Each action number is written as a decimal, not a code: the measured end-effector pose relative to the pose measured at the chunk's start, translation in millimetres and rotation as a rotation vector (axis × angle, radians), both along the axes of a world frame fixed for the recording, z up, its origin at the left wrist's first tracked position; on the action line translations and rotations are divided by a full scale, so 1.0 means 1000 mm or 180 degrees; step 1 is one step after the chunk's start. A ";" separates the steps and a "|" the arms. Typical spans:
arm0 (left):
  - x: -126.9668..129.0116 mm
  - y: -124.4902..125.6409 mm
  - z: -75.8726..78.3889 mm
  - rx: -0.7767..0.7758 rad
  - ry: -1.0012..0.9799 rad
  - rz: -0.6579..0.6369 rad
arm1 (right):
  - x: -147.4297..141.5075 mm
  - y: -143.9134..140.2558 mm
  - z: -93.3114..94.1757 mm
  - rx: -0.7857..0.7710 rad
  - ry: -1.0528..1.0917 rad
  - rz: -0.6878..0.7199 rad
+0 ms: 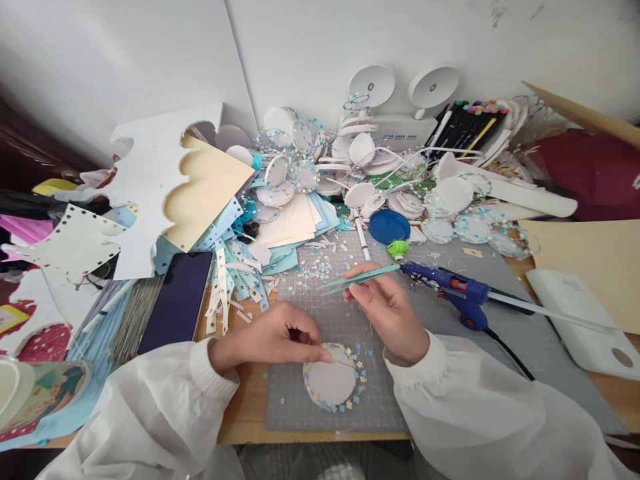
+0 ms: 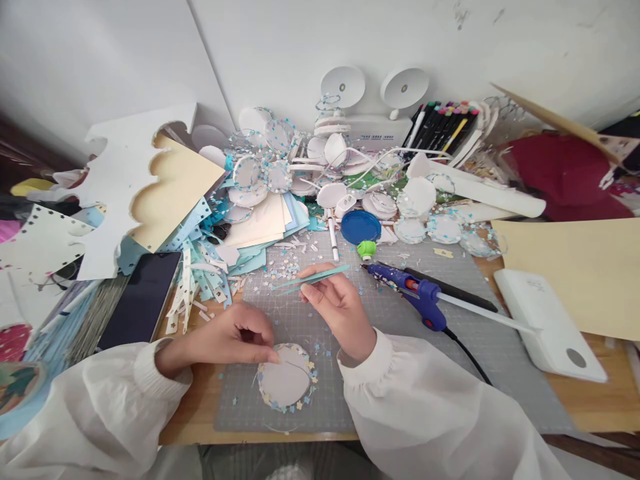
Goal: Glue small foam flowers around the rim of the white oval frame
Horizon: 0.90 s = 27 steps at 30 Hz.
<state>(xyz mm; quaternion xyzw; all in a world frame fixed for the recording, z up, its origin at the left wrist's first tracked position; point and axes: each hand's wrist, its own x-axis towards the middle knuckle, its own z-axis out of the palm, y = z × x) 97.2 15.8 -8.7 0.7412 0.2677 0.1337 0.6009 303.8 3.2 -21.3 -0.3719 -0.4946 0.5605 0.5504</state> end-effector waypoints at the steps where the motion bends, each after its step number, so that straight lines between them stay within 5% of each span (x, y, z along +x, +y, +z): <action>1: 0.000 0.000 0.001 -0.0073 -0.0060 0.0149 | 0.000 0.000 0.001 -0.0088 0.0123 0.0095; 6: 0.000 0.004 0.005 -0.0296 -0.0743 0.1525 | 0.001 -0.001 0.009 -0.0333 0.0560 0.0346; 8: 0.000 0.005 0.004 -0.0435 -0.1091 0.1786 | 0.002 -0.001 0.010 -0.0322 0.0560 0.0391; 27: 0.001 0.001 0.002 -0.1042 -0.1117 0.1369 | 0.002 -0.001 0.001 -0.0278 0.0235 0.0473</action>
